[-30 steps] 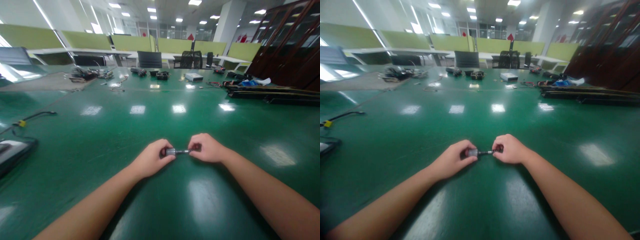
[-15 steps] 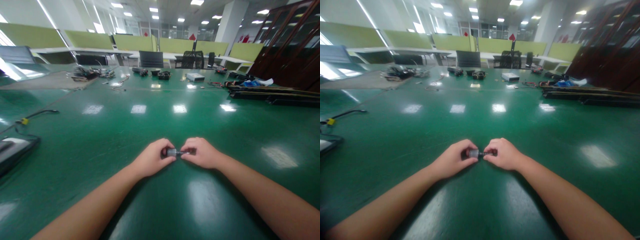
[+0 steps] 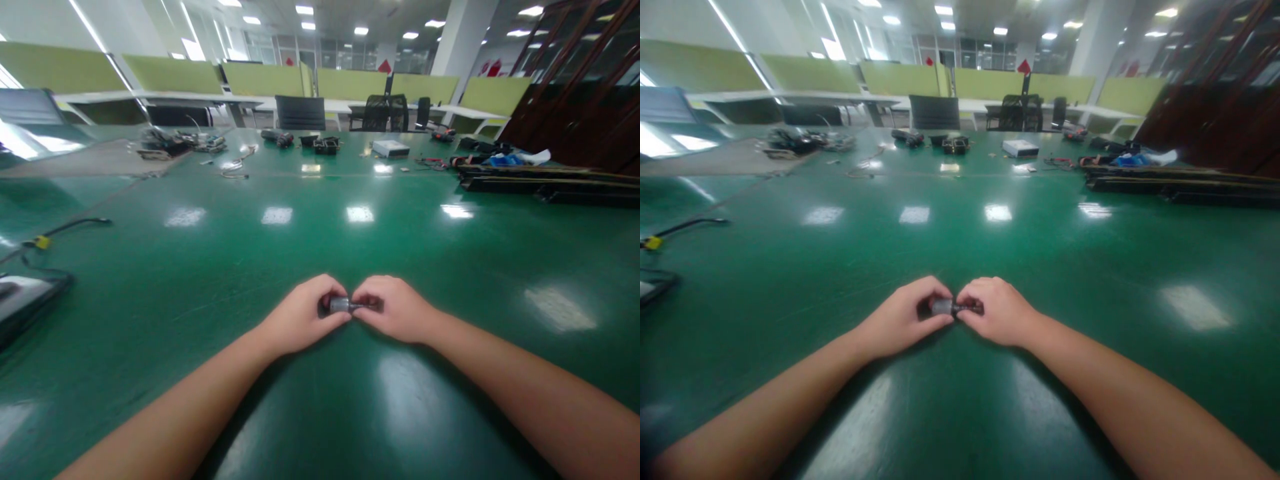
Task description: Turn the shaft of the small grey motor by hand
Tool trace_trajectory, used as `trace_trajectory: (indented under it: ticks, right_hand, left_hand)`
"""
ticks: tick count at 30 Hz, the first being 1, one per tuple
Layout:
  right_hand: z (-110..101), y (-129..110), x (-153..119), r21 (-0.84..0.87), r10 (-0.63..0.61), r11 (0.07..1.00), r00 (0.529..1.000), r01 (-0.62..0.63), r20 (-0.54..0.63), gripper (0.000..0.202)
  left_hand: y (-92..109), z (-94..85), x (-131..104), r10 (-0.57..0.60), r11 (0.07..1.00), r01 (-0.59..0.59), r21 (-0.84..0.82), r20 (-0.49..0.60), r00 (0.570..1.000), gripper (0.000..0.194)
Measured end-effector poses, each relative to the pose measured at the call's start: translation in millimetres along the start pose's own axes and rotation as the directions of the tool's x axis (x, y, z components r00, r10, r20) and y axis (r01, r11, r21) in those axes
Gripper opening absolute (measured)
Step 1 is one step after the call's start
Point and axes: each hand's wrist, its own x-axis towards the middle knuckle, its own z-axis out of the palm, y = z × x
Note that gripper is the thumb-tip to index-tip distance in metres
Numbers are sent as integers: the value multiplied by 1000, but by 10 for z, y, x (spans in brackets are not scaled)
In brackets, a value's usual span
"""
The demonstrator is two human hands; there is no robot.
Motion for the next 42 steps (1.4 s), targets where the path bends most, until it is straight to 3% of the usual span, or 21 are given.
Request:
trace_trajectory:
  ticks: [9,42]
  right_hand:
    - [-14,5,3,-29,-56,998,998,57,27,13]
    - [-52,4,-6,-70,-37,997,999,39,28,6]
  left_hand:
    - [26,-6,-1,-39,999,39,-21,-3,999,20]
    - [23,-7,-8,-54,999,53,-10,-18,998,20]
